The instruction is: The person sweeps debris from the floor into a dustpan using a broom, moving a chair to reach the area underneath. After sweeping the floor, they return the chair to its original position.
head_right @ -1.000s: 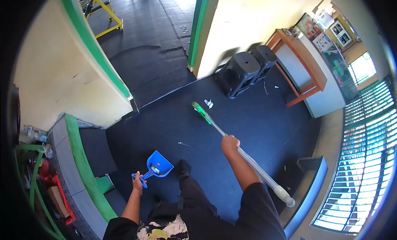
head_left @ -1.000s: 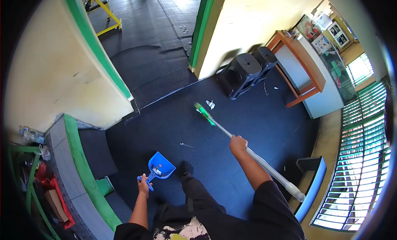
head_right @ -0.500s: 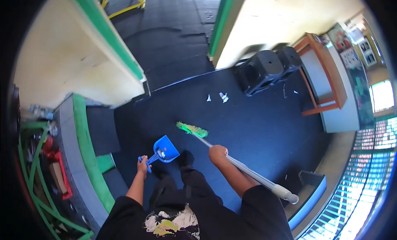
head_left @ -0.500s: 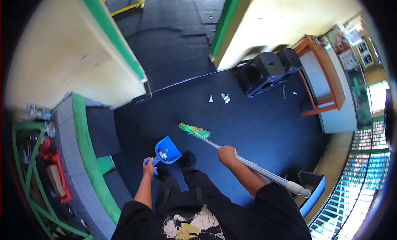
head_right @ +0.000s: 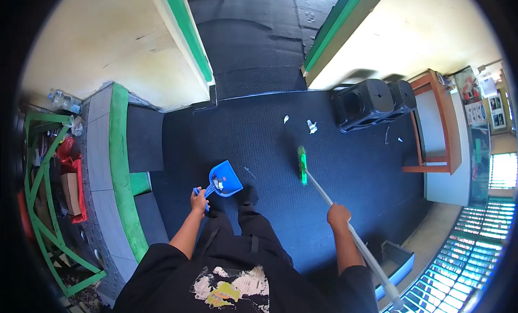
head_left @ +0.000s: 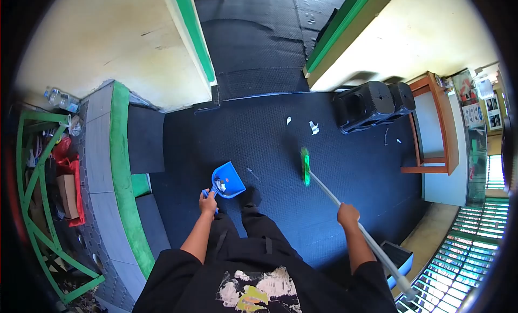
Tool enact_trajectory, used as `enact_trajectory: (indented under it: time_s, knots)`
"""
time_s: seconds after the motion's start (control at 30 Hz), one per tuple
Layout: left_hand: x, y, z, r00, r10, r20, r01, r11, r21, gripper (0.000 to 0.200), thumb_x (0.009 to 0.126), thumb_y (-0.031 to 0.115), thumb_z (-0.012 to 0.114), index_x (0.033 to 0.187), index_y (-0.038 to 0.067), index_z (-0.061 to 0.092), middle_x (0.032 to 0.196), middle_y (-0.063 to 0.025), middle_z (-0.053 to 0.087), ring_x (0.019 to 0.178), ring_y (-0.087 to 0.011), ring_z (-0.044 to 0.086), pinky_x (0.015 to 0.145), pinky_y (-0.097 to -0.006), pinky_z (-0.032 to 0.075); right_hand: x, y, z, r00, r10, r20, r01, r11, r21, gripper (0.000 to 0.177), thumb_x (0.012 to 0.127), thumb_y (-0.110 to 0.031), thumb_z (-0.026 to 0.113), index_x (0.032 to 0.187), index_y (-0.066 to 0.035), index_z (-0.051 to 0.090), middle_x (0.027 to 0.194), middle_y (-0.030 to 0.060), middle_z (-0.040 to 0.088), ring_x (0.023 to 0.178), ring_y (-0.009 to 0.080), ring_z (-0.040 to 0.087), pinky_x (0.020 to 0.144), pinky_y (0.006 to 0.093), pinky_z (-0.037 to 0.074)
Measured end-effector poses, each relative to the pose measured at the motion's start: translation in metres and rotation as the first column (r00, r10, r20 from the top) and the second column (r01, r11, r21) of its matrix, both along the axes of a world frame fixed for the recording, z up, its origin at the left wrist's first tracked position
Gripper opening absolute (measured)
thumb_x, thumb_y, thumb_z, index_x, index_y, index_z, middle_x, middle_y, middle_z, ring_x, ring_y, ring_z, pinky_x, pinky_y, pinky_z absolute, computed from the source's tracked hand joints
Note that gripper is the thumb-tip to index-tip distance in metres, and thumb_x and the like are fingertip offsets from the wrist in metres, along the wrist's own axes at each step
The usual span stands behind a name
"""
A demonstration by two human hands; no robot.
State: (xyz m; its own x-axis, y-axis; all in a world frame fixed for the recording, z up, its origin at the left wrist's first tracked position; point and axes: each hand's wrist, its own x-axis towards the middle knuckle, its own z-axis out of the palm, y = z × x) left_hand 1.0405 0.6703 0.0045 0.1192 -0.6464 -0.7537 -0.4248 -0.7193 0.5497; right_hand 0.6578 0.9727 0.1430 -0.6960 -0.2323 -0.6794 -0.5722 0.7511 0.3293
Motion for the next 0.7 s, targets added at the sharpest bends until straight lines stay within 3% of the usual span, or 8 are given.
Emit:
enact_trajectory:
  time_s: [0.1, 0.3, 0.4, 0.5, 0.57, 0.7]
  knots:
    - [0.001, 0.005, -0.004, 1.0, -0.004, 0.014, 0.004, 1.0, -0.023, 0.039, 0.086, 0.029, 0.059, 0.121, 0.014, 0.054, 0.086, -0.0065, 0.058, 0.059, -0.0145, 0.056, 0.045, -0.0302, 0.047, 0.026, -0.012, -0.03, 0.99, -0.116, 0.085, 0.113, 0.993, 0.033, 0.028, 0.082, -0.015, 0.056, 0.107, -0.01, 0.067, 0.102, 0.0169, 0.069, 0.093, 0.0358, 0.067, 0.078, 0.0459, 0.054]
    - [-0.003, 0.0, 0.0, 1.0, 0.0, -0.006, 0.0, 1.0, 0.009, 0.035, 0.087, 0.032, 0.059, 0.117, 0.015, 0.056, 0.085, -0.0053, 0.058, 0.059, -0.0138, 0.055, 0.046, -0.03, 0.047, 0.128, -0.071, -0.078, 0.936, 0.034, 0.35, 0.025, 0.987, -0.161, 0.026, 0.088, -0.022, 0.051, 0.106, -0.01, 0.065, 0.101, 0.0176, 0.068, 0.094, 0.0369, 0.066, 0.079, 0.0511, 0.053]
    - [-0.002, 0.001, -0.01, 1.0, 0.011, 0.009, -0.011, 0.999, -0.03, 0.034, 0.087, 0.033, 0.059, 0.115, 0.014, 0.056, 0.085, -0.0052, 0.058, 0.059, -0.0138, 0.055, 0.046, -0.0301, 0.046, 0.157, -0.108, -0.063, 0.921, 0.188, 0.342, -0.122, 0.971, -0.205, 0.024, 0.091, -0.017, 0.047, 0.106, -0.009, 0.064, 0.095, 0.016, 0.07, 0.092, 0.0359, 0.068, 0.074, 0.0489, 0.055]
    - [0.003, -0.001, -0.008, 0.999, 0.033, 0.02, -0.032, 0.997, -0.064, 0.033, 0.087, 0.034, 0.059, 0.114, 0.014, 0.056, 0.084, -0.0051, 0.058, 0.058, -0.0142, 0.055, 0.045, -0.0298, 0.046, 0.149, -0.104, -0.044, 0.917, 0.24, 0.318, -0.161, 0.953, -0.255, 0.022, 0.092, -0.018, 0.047, 0.104, -0.01, 0.063, 0.092, 0.0164, 0.069, 0.089, 0.0364, 0.068, 0.072, 0.0486, 0.055]
    - [0.011, -0.005, -0.005, 0.99, 0.124, -0.066, -0.125, 0.992, -0.023, 0.034, 0.086, 0.033, 0.06, 0.113, 0.013, 0.058, 0.078, -0.0048, 0.059, 0.052, -0.013, 0.054, 0.04, -0.0301, 0.044, 0.129, -0.092, -0.027, 0.91, 0.277, 0.308, -0.217, 0.952, -0.214, 0.027, 0.095, -0.026, 0.045, 0.113, -0.014, 0.062, 0.092, 0.0154, 0.069, 0.085, 0.0359, 0.067, 0.069, 0.0514, 0.053]
    - [0.027, -0.016, 0.002, 0.989, 0.13, -0.077, -0.132, 0.991, -0.026, 0.033, 0.087, 0.035, 0.059, 0.111, 0.013, 0.057, 0.077, -0.0033, 0.058, 0.05, -0.0113, 0.053, 0.04, -0.0289, 0.044, 0.101, -0.085, 0.012, 0.922, 0.265, 0.281, -0.225, 0.96, -0.167, 0.026, 0.094, -0.025, 0.049, 0.115, -0.017, 0.06, 0.092, 0.0124, 0.069, 0.089, 0.0335, 0.067, 0.071, 0.0488, 0.053]
